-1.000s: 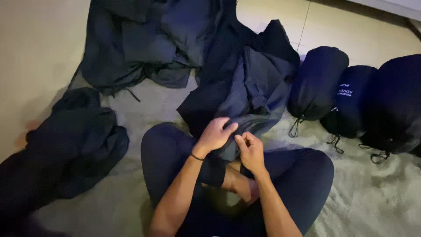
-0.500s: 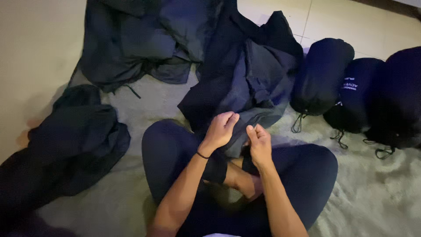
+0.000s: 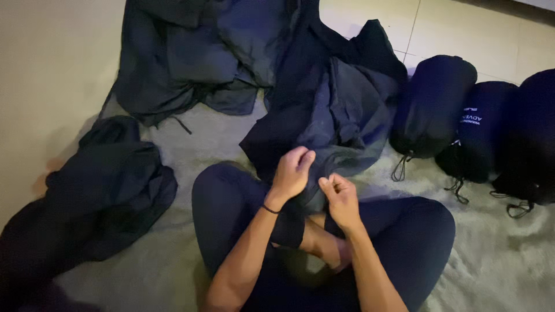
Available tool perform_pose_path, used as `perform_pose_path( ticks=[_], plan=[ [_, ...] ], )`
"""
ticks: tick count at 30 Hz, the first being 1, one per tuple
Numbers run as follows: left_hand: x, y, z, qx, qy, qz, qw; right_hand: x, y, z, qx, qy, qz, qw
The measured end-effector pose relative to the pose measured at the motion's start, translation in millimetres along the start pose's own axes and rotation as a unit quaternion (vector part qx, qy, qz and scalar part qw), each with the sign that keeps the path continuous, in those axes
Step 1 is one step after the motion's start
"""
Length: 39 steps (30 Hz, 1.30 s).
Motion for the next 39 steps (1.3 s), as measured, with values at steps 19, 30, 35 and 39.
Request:
perform_pose_path(
  ticks=[19, 30, 35, 39],
  plan=[
    [-41.1, -7.4, 19.9, -0.045, 0.086, 0.024, 0.995, 5.0, -7.6, 1.1, 0.062, -0.289, 0.141, 0.945],
    [-10.3, 2.0, -2.9, -0.084, 0.001, -0.100, 0.991, -20.6, -5.7, -11.8, -0.019, 0.066, -0.047, 0.997],
    [2.6, 1.3, 7.8, -0.103, -0.042, -0.015, 0.994, -27.7, -0.5, -2.9, -0.059, 0.074, -0.059, 0.994],
    [-14.7, -0.9, 6.8, -0.035, -0.020, 0.027, 0.999, -17.3, 0.0, -0.2, -0.084, 0.057, -0.042, 0.994]
  ],
)
Point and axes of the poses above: each hand's wrist, its own y-axis away from the middle knuckle, its own z-axis out of the palm, x = y × z, the point moved 6 cm from there along -y, towards the middle knuckle, and after that the axes turned 4 degrees about y, right-handed, at the moved point
